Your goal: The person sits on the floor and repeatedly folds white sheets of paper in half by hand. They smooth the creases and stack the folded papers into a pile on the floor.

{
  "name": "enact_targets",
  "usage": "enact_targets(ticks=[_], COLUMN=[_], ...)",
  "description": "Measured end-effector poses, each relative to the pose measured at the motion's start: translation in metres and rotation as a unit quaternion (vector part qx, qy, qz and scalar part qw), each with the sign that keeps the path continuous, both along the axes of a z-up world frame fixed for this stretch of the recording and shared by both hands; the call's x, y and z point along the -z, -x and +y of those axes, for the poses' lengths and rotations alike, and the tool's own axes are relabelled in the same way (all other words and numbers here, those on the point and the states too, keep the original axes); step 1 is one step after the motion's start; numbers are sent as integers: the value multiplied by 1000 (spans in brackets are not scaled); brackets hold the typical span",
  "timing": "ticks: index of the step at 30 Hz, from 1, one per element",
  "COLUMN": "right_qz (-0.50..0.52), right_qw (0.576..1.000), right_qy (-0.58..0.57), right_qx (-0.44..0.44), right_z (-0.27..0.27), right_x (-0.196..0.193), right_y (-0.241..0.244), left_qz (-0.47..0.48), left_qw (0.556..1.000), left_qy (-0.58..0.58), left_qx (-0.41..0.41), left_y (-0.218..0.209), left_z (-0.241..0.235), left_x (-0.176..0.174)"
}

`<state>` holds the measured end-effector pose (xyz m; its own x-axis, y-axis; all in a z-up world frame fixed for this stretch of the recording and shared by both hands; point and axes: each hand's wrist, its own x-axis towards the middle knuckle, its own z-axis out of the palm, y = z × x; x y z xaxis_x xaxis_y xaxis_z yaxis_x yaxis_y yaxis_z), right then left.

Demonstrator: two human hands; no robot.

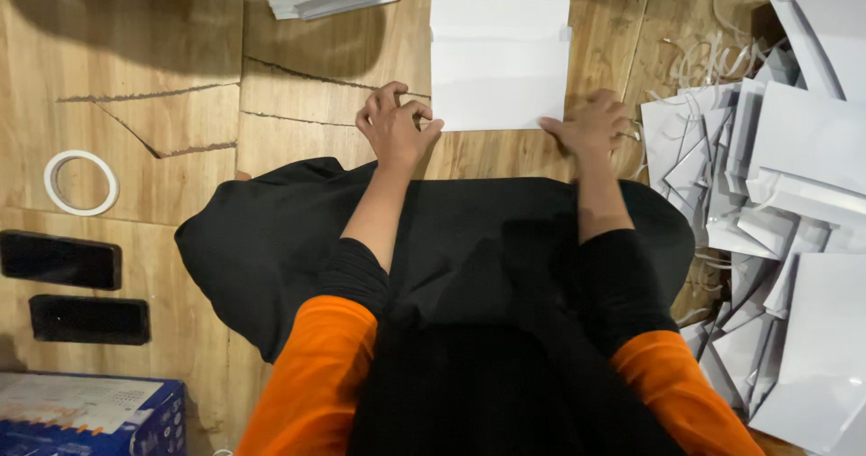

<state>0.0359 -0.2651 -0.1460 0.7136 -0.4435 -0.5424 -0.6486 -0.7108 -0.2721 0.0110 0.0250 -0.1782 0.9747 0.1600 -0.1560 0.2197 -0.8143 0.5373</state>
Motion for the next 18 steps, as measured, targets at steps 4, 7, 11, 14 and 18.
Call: enact_targets(ticks=[4,7,11,14,18], right_qz=[-69,-72,-47,-3,-120], right_qw=[997,997,997,962,974], right_qy=[17,38,61,244,-53], right_qx=[-10,-20,-15,-121,-184], right_z=[14,-4,-14,4,102], right_x=[-7,-8,-3,36,0], right_y=[3,9,4,-20,-7], left_qz=[58,84,105,109,97], left_qw=[998,996,994,992,991], left_qy=[0,4,17,9,51], left_qx=[16,21,38,65,76], left_y=[-13,-10,-18,-21,-23], left_z=[1,4,8,10,12], left_x=[-10,-22,-33,-23,-24])
